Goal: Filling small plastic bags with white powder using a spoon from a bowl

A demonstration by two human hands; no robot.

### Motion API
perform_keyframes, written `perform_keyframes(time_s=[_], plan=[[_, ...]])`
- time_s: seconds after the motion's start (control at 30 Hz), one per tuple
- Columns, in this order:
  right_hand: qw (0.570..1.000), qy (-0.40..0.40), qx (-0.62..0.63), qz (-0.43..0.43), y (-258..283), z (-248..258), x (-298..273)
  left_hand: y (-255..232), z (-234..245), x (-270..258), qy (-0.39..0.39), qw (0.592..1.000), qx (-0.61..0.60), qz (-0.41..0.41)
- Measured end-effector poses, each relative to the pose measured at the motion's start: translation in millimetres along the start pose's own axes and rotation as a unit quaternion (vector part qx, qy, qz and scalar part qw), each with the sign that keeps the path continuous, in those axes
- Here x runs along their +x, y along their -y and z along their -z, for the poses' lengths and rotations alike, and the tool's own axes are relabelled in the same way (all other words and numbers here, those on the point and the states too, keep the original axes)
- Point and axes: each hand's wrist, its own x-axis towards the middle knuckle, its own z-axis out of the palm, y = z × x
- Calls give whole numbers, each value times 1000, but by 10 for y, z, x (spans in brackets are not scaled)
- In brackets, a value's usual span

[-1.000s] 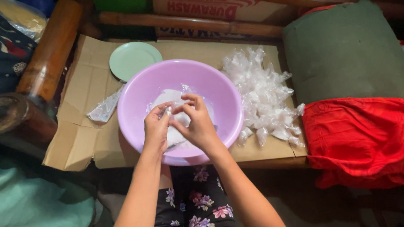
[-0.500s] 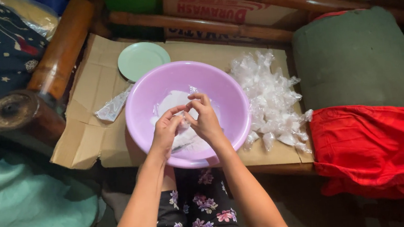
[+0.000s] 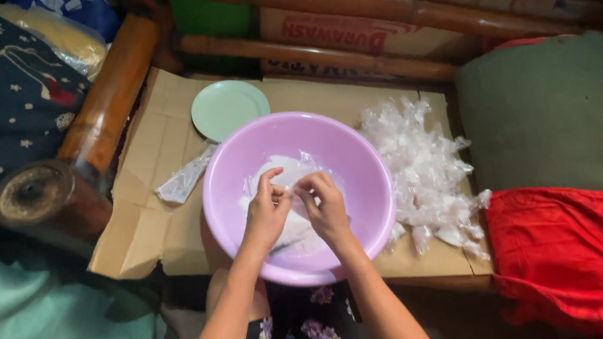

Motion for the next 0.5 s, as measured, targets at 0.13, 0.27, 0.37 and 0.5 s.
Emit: perform_keyframes(time_s=[0.13, 0.27, 0.37, 0.5], plan=[[992, 10, 54, -116, -193, 93, 16, 260, 180, 446, 20, 998, 2, -55], [984, 34, -12, -173, -391, 217, 19, 1438, 735, 1802, -124, 989, -43, -70], [962, 112, -63, -239, -318, 185, -50, 1497, 1084, 2189, -185, 959, -205, 66], [943, 230, -116, -210, -112, 153, -13, 2148, 1036, 2833, -213, 943, -176, 186]])
